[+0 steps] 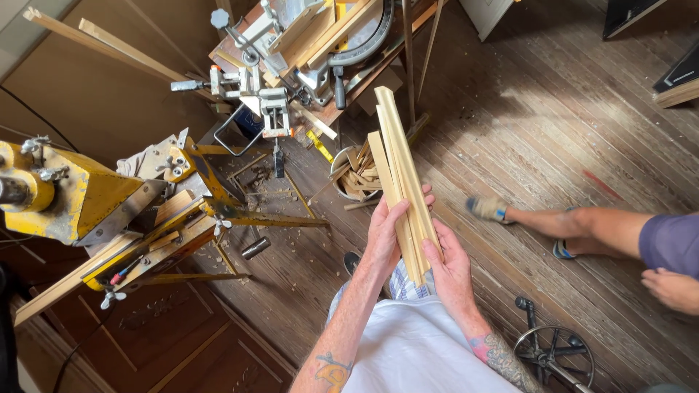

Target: Measuring and marking thin wooden strips for a project in a workshop

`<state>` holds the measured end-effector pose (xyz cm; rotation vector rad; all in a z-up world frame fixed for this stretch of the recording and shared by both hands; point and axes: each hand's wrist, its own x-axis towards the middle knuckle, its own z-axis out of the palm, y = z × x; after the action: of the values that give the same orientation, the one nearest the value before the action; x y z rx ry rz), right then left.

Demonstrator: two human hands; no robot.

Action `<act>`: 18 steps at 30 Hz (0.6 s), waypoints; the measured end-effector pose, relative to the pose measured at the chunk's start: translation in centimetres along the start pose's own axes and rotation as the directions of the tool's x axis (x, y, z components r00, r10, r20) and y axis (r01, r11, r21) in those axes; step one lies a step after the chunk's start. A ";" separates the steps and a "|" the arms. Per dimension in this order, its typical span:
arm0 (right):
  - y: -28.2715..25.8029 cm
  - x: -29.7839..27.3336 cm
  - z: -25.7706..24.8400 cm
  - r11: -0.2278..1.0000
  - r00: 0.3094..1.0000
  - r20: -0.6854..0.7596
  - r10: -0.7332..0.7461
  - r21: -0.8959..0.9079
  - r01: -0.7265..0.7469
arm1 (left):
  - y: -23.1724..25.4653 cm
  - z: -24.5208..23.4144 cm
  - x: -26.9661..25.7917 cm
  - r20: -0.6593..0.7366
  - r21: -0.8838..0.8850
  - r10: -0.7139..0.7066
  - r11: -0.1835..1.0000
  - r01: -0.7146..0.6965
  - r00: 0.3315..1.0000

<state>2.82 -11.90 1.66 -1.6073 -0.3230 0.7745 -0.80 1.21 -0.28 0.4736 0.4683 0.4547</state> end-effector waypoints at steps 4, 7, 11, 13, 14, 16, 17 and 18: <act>1.1 0.5 -0.9 1.000 0.996 0.081 0.026 0.009 -0.027 | -0.3 -0.7 -0.1 0.001 0.093 0.020 0.995 -0.020 1.000; 1.3 0.8 -1.3 0.999 0.992 0.118 0.043 0.001 -0.043 | -0.9 -0.9 -0.6 -0.002 0.134 0.037 0.990 -0.036 0.999; 0.8 0.4 -1.2 0.996 0.987 0.143 0.071 -0.070 -0.061 | -1.1 -0.9 -1.5 -0.009 0.160 0.048 0.986 -0.046 0.999; 0.3 -0.4 -0.6 0.980 0.978 0.167 0.125 -0.176 -0.096 | -0.5 -0.9 -2.3 -0.072 0.202 -0.008 0.979 0.023 0.997; 0.3 -1.0 -0.3 0.980 0.978 0.165 0.127 -0.176 -0.097 | -0.7 -1.5 -3.4 -0.073 0.201 -0.010 0.979 0.025 0.997; 0.6 -1.5 0.5 0.940 0.934 0.223 0.280 -0.259 -0.220 | -1.1 -3.1 -4.9 -0.295 0.080 -0.076 0.991 0.104 0.952; 1.8 -1.4 0.5 0.939 0.931 0.225 0.286 -0.260 -0.225 | -1.8 -4.8 -5.5 -0.302 0.079 -0.078 0.991 0.106 0.950; 3.3 -1.1 0.7 0.922 0.883 0.346 0.317 -0.331 -0.202 | -2.6 -6.9 -6.2 -0.346 0.057 -0.086 0.992 0.112 0.934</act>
<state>0.81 -12.67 -1.13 -1.7822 -0.5323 1.3194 -8.54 -1.74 -5.12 0.4422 0.8458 0.4243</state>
